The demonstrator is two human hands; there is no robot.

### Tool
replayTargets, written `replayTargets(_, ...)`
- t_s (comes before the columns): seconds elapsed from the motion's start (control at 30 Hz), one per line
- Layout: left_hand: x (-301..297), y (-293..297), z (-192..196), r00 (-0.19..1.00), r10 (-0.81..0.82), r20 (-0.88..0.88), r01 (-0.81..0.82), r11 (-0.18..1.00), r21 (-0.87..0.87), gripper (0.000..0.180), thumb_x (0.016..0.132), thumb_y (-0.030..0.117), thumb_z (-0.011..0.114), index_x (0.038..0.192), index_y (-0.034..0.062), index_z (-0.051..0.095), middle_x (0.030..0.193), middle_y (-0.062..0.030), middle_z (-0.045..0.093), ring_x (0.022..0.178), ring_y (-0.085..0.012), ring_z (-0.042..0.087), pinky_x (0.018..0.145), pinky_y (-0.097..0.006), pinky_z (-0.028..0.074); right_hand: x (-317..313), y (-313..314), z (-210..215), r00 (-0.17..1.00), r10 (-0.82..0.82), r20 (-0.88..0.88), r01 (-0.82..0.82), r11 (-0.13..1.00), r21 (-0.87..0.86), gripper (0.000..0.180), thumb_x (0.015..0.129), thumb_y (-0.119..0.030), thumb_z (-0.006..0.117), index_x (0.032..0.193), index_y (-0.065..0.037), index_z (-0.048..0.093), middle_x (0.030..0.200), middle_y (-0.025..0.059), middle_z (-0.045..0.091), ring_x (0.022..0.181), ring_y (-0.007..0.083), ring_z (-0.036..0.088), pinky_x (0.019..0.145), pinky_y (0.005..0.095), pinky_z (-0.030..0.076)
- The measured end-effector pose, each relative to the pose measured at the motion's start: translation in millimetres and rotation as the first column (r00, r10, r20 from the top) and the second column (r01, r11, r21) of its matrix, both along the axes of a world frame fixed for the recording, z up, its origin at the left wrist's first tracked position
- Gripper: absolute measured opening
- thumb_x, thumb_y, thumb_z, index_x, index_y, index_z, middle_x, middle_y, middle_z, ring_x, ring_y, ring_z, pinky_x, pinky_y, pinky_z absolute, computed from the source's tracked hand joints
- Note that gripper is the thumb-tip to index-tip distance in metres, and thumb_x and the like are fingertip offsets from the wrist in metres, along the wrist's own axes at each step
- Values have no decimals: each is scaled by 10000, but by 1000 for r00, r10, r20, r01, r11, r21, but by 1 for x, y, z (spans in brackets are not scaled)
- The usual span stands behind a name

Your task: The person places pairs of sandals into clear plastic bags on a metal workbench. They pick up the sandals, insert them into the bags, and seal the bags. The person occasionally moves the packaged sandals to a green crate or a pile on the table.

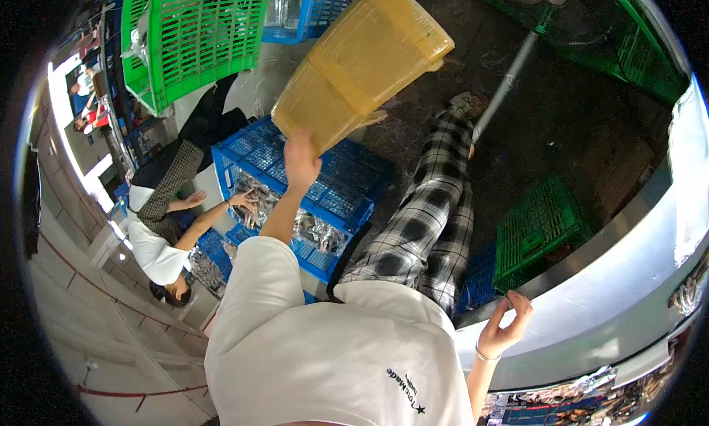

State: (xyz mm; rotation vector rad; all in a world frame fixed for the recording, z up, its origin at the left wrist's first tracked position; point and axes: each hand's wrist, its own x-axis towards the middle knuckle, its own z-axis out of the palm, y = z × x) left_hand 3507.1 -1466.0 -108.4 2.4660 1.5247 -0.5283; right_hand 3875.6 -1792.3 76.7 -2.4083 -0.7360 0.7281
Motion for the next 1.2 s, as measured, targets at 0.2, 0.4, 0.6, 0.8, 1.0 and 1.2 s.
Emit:
replayTargets(0.2, -96, -35, -3, 910, 137, -391, -247, 937, -246, 349, 767, 198, 592, 1072, 30, 561, 961, -174, 604, 960, -345, 565, 918, -411, 421, 4, 1, 5, 995, -88, -49, 86, 995, -41, 121, 832, 41, 554, 943, 1, 579, 878, 93, 590, 763, 198, 518, 693, 295, 426)
replayTargets(0.4, 106, 45, 45, 947, -309, 87, 314, 836, -450, 238, 797, 163, 533, 1001, 43, 565, 1017, -152, 614, 1074, -315, 545, 953, -429, 417, 4, -1, 12, 977, -206, -54, 202, 977, -68, 116, 818, 50, 555, 904, -19, 592, 815, 73, 581, 688, 171, 504, 623, 274, 421)
replayTargets(0.6, 146, 24, -107, -415, -889, -193, 854, -308, -420, 406, 847, 235, 479, 1233, 123, 538, 1352, -95, 452, 1305, -262, 342, 1134, -404, 178, 6, -19, 39, 869, -403, -287, 411, 911, -35, 126, 751, 38, 642, 825, -31, 566, 828, 75, 606, 706, 148, 554, 662, 263, 460)
replayTargets(0.8, 154, 28, -84, -218, -967, -136, 773, -86, -629, 389, 836, 239, 502, 1202, 120, 556, 1306, -99, 481, 1262, -275, 379, 1097, -409, 220, -12, -69, 76, 430, -736, -523, 877, 478, 47, 176, 786, 38, 654, 792, -47, 500, 835, 53, 603, 763, 108, 543, 717, 237, 437)
replayTargets(1.0, 213, 19, -14, 56, -996, -70, 785, 87, -614, 372, 825, 243, 524, 1171, 118, 574, 1260, -103, 510, 1219, -287, 415, 1059, -414, 262, -49, -110, 116, 192, -928, -318, 981, 188, 44, 155, 800, 3, 653, 778, -50, 509, 788, 28, 584, 686, 92, 528, 646, 222, 432)
replayTargets(1.2, 264, -42, 16, 296, -954, 54, 764, 202, -613, 355, 814, 248, 547, 1140, 115, 591, 1213, -108, 538, 1177, -300, 451, 1022, -418, 304, -129, -147, 124, 86, -958, 274, 988, 46, -150, 175, 780, -67, 664, 892, -21, 538, 797, 41, 539, 679, 141, 498, 631, 270, 415)
